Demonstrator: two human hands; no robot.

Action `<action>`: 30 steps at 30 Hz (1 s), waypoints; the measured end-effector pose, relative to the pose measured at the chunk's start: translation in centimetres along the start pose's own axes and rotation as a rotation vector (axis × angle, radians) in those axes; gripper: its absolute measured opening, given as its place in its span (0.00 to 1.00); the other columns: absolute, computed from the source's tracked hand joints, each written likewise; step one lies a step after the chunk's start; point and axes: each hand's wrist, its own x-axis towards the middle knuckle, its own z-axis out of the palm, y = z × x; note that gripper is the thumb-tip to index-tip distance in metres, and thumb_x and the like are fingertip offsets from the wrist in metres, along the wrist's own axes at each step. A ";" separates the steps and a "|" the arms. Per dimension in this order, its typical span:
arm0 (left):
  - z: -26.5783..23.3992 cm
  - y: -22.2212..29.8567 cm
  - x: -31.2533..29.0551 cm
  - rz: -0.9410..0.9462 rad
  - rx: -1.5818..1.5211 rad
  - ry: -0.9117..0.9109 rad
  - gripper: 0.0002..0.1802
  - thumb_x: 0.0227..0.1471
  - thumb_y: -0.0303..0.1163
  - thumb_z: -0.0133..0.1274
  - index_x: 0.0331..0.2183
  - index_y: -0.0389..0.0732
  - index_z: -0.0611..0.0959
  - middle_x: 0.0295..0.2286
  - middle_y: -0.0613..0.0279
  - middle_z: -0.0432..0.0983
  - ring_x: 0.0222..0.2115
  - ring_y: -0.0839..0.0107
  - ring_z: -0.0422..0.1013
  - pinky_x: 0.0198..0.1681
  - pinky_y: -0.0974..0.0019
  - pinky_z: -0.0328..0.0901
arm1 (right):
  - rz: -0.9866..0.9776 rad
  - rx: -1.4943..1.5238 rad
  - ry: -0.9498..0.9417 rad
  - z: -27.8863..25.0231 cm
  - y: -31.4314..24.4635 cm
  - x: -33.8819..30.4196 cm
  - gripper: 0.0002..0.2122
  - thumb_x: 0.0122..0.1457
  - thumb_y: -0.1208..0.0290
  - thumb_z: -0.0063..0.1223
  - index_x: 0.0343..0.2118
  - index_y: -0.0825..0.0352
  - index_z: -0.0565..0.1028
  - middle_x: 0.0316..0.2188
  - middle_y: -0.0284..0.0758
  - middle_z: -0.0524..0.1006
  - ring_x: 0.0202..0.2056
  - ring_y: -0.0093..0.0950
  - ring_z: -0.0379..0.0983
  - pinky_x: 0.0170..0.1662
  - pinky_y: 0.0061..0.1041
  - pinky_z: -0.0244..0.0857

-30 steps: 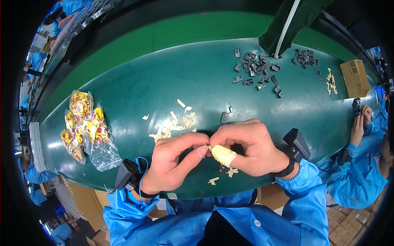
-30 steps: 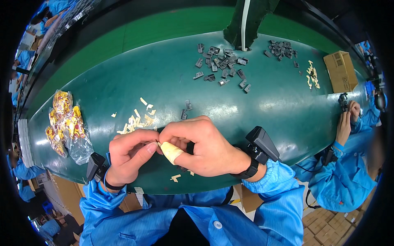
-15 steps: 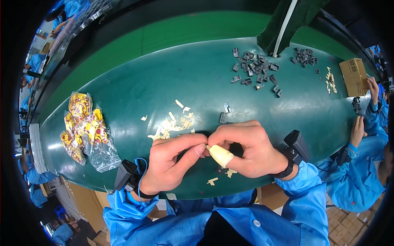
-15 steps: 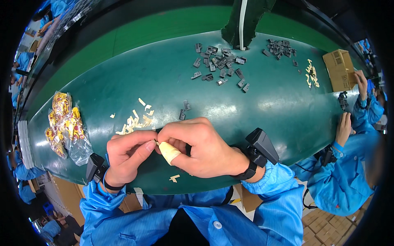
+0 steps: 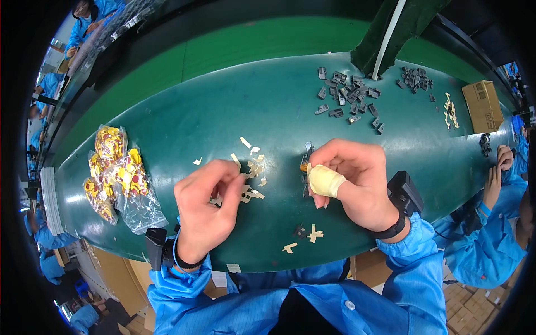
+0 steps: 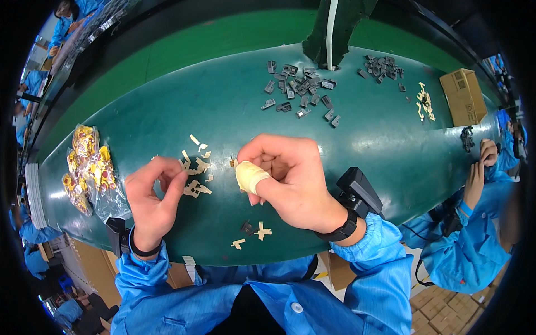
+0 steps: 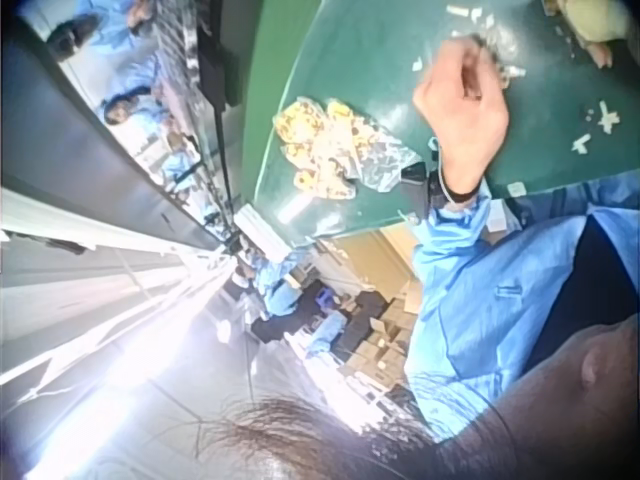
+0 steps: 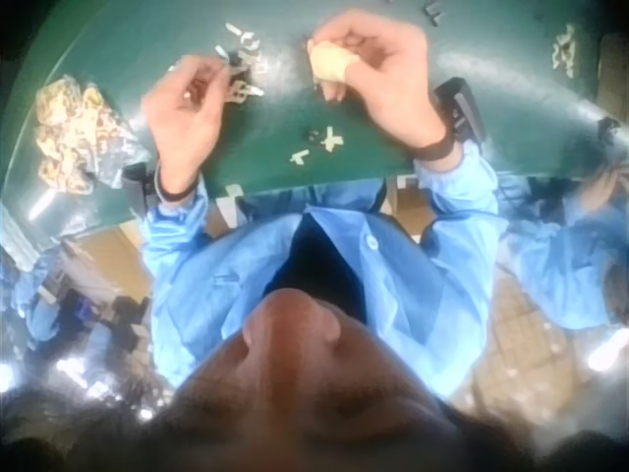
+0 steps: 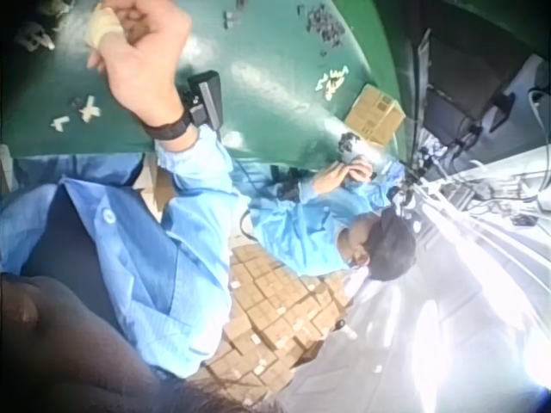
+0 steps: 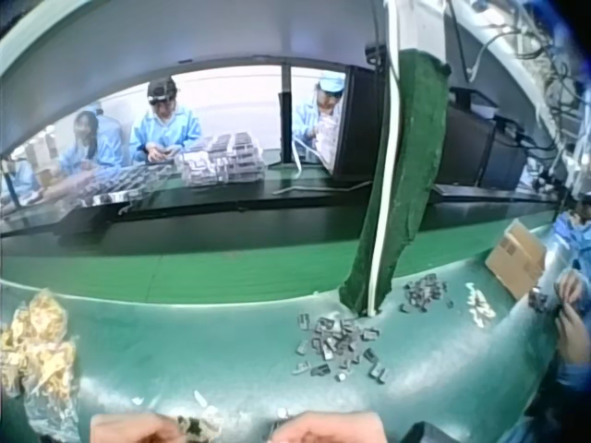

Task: Manually assemble small plastic and rubber components on a factory assembly line.

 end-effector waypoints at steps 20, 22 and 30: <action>1.6 0.0 -0.1 0.468 -0.121 -0.014 0.08 0.45 0.16 0.58 0.32 0.28 0.81 0.22 0.56 0.74 0.20 0.67 0.70 0.22 0.67 0.63 | -0.262 -0.541 -0.103 1.1 1.1 0.2 0.06 0.54 0.83 0.55 0.35 0.73 0.76 0.22 0.34 0.76 0.21 0.22 0.74 0.25 0.20 0.66; 1.5 -0.5 0.1 0.759 0.262 0.188 0.13 0.37 0.18 0.58 0.32 0.27 0.81 0.22 0.52 0.73 0.20 0.62 0.70 0.22 0.65 0.63 | 0.160 -0.101 -0.033 1.2 0.6 0.0 0.05 0.55 0.83 0.53 0.35 0.74 0.76 0.23 0.34 0.77 0.22 0.21 0.75 0.25 0.18 0.67; 1.1 0.8 -0.4 1.043 0.638 0.126 0.17 0.34 0.29 0.55 0.30 0.29 0.83 0.25 0.49 0.75 0.27 0.60 0.72 0.29 0.63 0.68 | 0.409 0.122 -0.285 0.1 0.3 0.8 0.07 0.62 0.76 0.53 0.33 0.76 0.76 0.20 0.37 0.77 0.19 0.23 0.74 0.22 0.19 0.67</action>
